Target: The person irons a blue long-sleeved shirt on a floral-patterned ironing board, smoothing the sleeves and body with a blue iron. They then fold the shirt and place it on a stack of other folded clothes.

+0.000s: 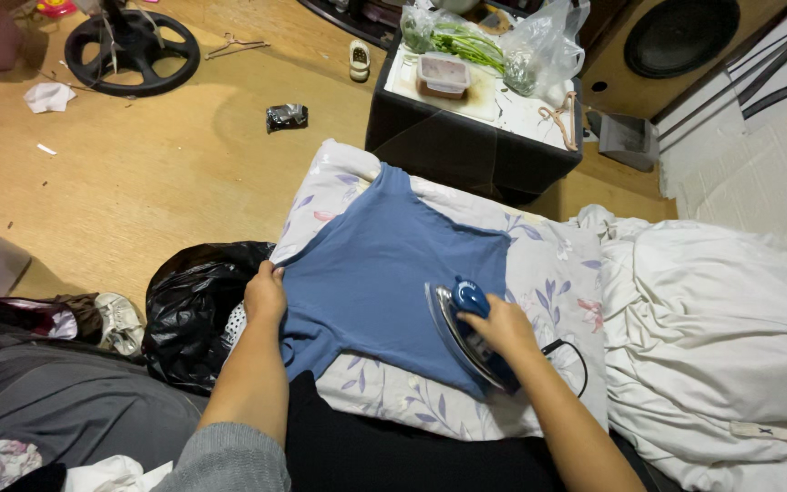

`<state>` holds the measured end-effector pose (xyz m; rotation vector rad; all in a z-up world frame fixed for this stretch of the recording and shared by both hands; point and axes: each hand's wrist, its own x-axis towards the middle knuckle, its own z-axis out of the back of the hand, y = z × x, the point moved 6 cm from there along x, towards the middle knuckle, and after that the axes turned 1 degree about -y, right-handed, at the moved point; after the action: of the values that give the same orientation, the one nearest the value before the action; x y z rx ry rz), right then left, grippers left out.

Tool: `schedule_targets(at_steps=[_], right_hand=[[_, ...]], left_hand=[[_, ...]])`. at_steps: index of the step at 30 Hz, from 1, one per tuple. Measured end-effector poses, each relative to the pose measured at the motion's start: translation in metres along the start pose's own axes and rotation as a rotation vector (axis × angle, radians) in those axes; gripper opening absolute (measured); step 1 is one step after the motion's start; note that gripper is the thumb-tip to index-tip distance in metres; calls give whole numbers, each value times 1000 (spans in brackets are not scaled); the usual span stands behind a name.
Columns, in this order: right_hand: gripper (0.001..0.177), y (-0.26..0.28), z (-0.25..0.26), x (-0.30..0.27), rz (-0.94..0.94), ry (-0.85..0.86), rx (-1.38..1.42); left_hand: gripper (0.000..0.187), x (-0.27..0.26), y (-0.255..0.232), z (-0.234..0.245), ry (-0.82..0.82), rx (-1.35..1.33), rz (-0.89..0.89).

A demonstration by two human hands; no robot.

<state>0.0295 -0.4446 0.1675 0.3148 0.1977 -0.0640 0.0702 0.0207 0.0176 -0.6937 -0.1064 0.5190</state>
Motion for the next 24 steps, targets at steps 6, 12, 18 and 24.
schedule_targets(at_steps=[6,12,18,24], right_hand=[[50,-15,18,-34,314,261,-17],[49,-9,26,-49,226,281,-61],[46,-18,13,-48,-182,137,62],[51,4,10,-35,331,142,-79]], left_hand=[[27,1,-1,1,-7,6,-19],[26,2,-2,-1,-14,-5,-36],[26,2,2,0,-34,25,-83],[27,5,0,-3,-28,29,-94]])
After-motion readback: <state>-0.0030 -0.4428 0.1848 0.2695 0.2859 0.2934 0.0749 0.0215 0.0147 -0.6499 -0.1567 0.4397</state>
